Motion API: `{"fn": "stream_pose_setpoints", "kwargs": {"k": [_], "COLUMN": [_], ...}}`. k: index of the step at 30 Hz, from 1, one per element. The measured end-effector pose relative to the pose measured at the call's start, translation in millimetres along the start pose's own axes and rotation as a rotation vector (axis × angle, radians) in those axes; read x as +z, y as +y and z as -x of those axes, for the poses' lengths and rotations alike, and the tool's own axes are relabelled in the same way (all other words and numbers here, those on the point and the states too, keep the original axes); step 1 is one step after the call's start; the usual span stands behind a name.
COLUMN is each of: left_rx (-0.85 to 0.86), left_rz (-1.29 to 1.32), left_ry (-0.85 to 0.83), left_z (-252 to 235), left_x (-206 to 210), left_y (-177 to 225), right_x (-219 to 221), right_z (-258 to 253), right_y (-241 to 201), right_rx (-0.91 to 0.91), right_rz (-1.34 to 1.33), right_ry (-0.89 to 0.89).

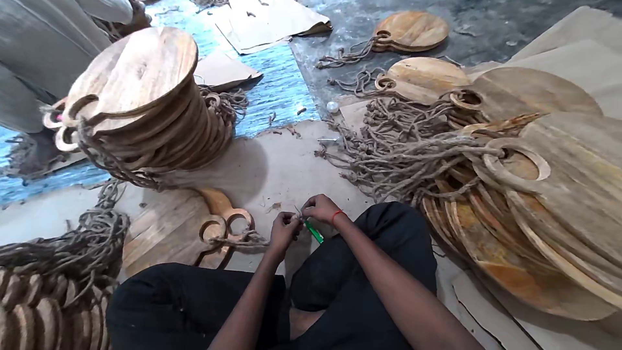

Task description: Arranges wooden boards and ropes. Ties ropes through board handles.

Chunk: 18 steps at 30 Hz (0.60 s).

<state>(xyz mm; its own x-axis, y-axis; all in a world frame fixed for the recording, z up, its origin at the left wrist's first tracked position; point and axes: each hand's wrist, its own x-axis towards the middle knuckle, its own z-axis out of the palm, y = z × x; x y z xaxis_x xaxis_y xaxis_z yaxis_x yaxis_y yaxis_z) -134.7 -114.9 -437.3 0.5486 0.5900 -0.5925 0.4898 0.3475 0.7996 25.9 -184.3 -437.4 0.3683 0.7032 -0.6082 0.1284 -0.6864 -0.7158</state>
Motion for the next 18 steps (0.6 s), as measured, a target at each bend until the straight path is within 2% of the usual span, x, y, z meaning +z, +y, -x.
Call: {"fn": "stream_pose_setpoints", "kwargs": {"k": [3,8,12,18], "left_rx": [-0.019,0.003,0.056,0.063], "left_rz": [-0.029,-0.052,-0.073,-0.168], "left_ry": [0.016,0.035,0.125,0.167], "left_z": [2.3,-2.6,-6.2,-10.2], "left_x": [1.3,6.0,8.3,6.8], "left_y": [-2.5,-4.1,-6.5,-8.8], "right_x": [-1.5,-2.4,0.7,1.8], "right_z": [-0.4,-0.3,-4.1,-7.7], "right_y": [0.2,-3.9,-9.0,-13.9], "right_rx": [0.025,0.060,0.037,0.019], "right_rz": [0.013,0.052,0.121,0.153], "right_ry": [-0.057,-0.002,0.049,0.053]}}
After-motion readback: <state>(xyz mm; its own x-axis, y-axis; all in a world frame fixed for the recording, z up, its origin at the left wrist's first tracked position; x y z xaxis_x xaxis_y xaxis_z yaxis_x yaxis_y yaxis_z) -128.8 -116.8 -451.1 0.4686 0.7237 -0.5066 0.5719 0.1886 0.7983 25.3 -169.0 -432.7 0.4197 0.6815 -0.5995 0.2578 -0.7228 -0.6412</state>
